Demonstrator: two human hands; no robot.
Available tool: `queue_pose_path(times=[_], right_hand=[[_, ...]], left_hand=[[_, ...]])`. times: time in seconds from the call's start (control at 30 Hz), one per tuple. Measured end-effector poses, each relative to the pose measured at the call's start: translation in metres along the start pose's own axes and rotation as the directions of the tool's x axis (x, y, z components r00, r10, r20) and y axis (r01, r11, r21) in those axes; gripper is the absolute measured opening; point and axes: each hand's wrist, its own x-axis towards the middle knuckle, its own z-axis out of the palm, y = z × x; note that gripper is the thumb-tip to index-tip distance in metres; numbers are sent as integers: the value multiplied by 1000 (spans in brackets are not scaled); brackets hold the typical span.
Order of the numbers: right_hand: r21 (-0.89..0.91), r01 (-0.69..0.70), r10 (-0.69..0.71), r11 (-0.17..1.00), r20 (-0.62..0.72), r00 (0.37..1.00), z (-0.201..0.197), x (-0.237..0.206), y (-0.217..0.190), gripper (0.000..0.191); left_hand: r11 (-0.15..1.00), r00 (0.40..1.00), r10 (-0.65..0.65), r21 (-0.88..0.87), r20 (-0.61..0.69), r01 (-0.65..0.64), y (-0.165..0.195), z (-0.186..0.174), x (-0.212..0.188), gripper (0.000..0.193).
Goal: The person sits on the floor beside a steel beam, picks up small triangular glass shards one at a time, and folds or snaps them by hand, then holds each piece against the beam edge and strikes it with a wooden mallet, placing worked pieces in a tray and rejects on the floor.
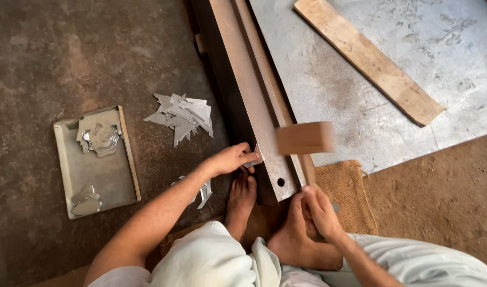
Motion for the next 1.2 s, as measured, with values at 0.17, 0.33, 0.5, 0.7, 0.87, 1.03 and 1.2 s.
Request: queue_pose_path(times=[0.17, 0.33, 0.5, 0.7, 0.87, 1.03, 1.2], right_hand=[[-159, -140, 135, 977, -38, 990, -26, -26, -9, 19], [-6, -183, 178, 983, -203, 963, -52, -75, -30, 21], [122, 96, -43, 988, -382, 923, -28, -70, -41, 21], [201, -263, 296, 944, -160, 942, 6, -60, -19, 18], [203, 51, 23, 978, -348, 937, 14, -69, -7, 24], [253, -164, 240, 954, -307, 921, 11, -65, -4, 24], [173, -72, 120, 982, -289, 950, 6, -67, 4, 23]], left_hand=[[975, 971, 149, 136, 187, -176, 46, -29, -22, 23], [611, 751, 654, 646, -86, -457, 89, 39, 20, 11], [669, 877, 468, 692, -108, -272, 88, 83, 60, 8], [549, 840, 526, 807, -130, -219, 68, 88, 68, 14], [495, 907, 411, 857, -88, -141, 63, 92, 74, 12], [457, 777, 619, 857, -116, -236, 67, 91, 67, 12], [463, 787, 608, 850, -100, -250, 68, 91, 64, 12]])
